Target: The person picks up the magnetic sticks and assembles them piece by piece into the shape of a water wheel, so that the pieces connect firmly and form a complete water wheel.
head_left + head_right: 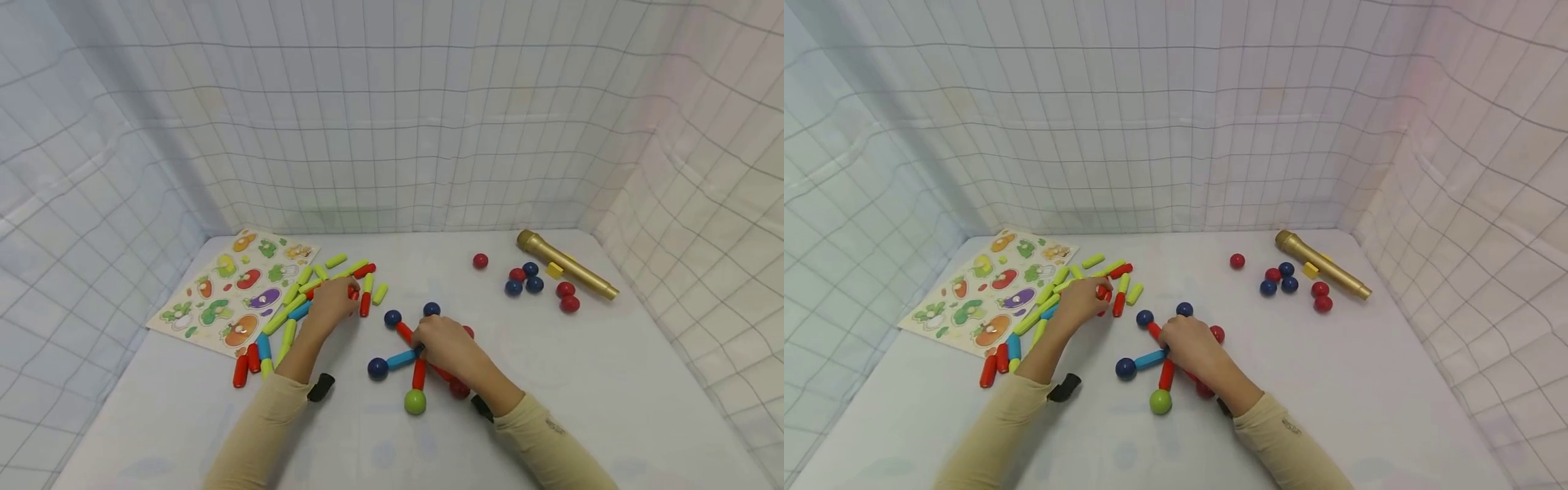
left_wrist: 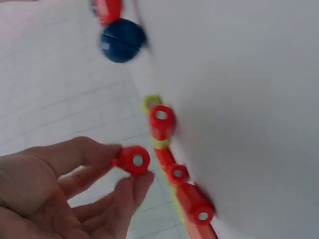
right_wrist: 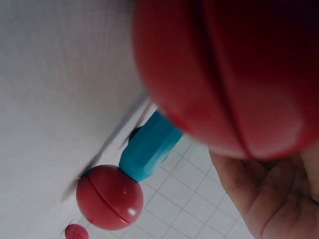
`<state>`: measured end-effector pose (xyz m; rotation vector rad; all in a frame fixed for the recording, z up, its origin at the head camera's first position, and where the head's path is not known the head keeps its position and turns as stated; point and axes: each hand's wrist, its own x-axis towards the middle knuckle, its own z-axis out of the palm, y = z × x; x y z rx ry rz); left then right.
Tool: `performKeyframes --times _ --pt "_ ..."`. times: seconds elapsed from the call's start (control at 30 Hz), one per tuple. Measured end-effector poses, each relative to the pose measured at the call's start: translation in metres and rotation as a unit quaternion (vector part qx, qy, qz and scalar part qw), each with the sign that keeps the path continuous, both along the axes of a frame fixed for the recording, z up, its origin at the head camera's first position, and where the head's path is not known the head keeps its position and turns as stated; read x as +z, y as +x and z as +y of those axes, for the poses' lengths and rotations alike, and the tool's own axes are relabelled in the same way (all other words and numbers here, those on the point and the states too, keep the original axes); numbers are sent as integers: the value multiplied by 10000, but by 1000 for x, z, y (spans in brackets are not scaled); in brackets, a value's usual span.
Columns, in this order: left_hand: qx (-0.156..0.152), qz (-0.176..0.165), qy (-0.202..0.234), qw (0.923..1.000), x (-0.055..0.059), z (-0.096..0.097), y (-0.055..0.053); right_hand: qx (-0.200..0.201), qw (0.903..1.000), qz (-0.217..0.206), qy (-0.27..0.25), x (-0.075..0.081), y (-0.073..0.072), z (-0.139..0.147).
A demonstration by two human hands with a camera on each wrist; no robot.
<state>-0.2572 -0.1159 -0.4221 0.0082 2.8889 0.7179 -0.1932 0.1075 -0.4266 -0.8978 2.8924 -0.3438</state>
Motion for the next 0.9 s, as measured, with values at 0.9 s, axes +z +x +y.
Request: performKeyframes --times 0.9 --pt "-208 -1195 1712 9777 -21 16 37 -100 9997 -154 135 3 0 0"
